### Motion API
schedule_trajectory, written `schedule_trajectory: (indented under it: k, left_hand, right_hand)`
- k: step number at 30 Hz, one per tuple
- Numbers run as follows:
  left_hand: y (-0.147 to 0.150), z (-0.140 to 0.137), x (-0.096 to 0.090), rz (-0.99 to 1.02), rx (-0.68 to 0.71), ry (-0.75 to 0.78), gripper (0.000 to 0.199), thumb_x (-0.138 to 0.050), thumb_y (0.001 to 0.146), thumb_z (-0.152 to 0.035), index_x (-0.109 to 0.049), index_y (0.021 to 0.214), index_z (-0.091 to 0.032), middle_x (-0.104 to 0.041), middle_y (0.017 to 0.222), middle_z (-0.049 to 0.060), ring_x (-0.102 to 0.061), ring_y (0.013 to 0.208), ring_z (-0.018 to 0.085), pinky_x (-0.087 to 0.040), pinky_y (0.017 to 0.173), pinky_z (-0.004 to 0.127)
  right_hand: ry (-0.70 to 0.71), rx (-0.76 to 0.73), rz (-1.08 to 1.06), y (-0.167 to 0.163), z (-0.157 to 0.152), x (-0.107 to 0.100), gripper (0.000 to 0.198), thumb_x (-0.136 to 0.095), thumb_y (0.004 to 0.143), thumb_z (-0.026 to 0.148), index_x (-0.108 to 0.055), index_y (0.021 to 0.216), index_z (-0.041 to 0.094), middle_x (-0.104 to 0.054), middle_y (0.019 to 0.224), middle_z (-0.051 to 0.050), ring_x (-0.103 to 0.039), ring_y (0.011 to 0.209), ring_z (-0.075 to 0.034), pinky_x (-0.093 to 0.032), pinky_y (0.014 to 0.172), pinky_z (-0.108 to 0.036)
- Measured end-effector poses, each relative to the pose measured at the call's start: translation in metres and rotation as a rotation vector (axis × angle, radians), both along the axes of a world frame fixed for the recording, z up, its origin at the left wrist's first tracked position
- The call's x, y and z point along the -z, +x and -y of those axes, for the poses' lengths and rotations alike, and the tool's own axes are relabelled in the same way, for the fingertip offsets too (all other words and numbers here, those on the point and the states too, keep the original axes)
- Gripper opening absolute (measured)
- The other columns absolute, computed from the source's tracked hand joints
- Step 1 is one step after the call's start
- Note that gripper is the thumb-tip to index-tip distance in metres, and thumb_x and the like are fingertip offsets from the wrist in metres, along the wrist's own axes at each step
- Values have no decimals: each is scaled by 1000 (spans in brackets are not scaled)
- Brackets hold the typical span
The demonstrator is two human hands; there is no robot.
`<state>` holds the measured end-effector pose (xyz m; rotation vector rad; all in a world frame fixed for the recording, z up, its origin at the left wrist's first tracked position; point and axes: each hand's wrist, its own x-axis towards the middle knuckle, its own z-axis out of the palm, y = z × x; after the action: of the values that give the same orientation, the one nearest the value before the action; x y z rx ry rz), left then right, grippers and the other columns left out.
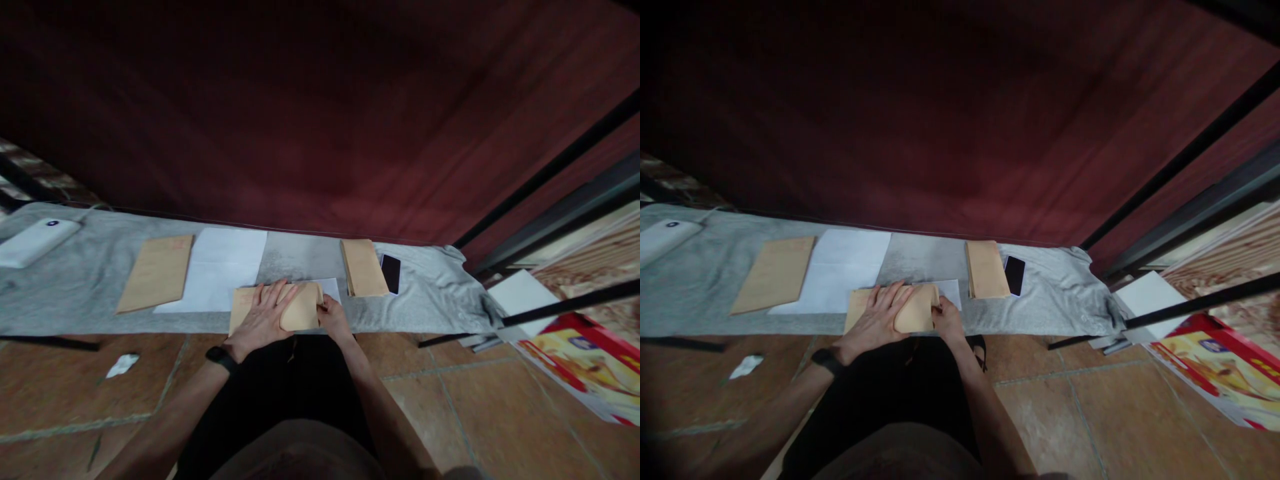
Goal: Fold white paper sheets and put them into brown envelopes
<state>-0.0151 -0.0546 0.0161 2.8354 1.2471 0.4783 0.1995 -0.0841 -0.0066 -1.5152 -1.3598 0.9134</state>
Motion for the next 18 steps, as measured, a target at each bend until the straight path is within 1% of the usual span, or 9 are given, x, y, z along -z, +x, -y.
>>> schedule_trajectory:
  k: [3, 5, 7, 8, 9, 11, 13, 16, 18]
  left_hand:
    - [2, -3, 1, 15, -4, 6, 109, -75, 72, -54, -21, 159, -16, -43, 151, 23, -38, 141, 39, -14, 121, 60]
    - [3, -4, 1, 14, -6, 12, 110, -75, 72, -53, -19, 159, -14, -46, 148, 23, -39, 140, 39, -14, 121, 61]
    - [4, -4, 2, 8, -1, 18, 110, -75, 73, -51, -18, 159, -14, -46, 148, 23, -39, 140, 39, -13, 120, 62]
    - [4, -3, 3, 6, 4, 18, 109, -74, 73, -50, -18, 159, -13, -45, 148, 24, -39, 140, 39, -14, 120, 62]
    - [5, -2, 3, 7, 12, 18, 108, -74, 74, -48, -19, 159, -13, -45, 149, 24, -38, 140, 39, -14, 120, 62]
    - [6, 2, 3, 11, 45, 19, 105, -73, 75, -46, -19, 159, -15, -44, 150, 23, -38, 141, 39, -14, 120, 62]
    - [8, 7, 1, 7, 103, 11, 101, -71, 77, -42, -20, 159, -18, -46, 149, 20, -38, 141, 38, -12, 121, 62]
    - [11, 14, -3, -12, 170, -26, 95, -69, 78, -35, -21, 159, -21, -48, 145, 18, -39, 140, 36, -12, 121, 62]
    - [14, 18, -7, -18, 187, -61, 96, -70, 77, -32, -22, 159, -21, -47, 145, 17, -38, 140, 36, -11, 121, 61]
  right_hand:
    - [45, 91, 107, 2, 7, -9, 24, -55, 84, 16, -67, 105, 19, -71, 93, -6, -68, 85, -20, -57, 80, -33]
    - [143, 155, 150, 6, 15, -18, 31, -52, 87, 17, -65, 115, 19, -68, 110, -10, -66, 96, -21, -55, 89, -36]
    - [228, 149, 163, 11, 22, -27, 30, -48, 91, 19, -66, 115, 20, -68, 113, -11, -66, 101, -20, -53, 94, -36]
    - [226, 117, 148, 14, 25, -31, 29, -47, 92, 20, -68, 112, 20, -70, 110, -10, -66, 99, -20, -52, 93, -35]
    - [177, 53, 116, 17, 27, -33, 29, -46, 92, 20, -70, 108, 21, -72, 105, -9, -67, 97, -20, -52, 92, -34]
    - [16, -114, 41, 24, 28, -34, 27, -47, 91, 21, -74, 97, 22, -73, 92, -4, -67, 88, -19, -53, 85, -31]
    - [-129, -291, -27, 30, 28, -34, 27, -49, 90, 24, -75, 90, 22, -71, 81, -1, -66, 79, -18, -52, 78, -28]
    - [-242, -474, -150, 36, 28, -32, 24, -54, 89, 30, -75, 96, 22, -70, 83, 2, -65, 81, -16, -51, 75, -26]
    - [-307, -516, -202, 37, 29, -32, 26, -62, 86, 33, -74, 106, 24, -71, 92, 2, -64, 90, -17, -51, 79, -27]
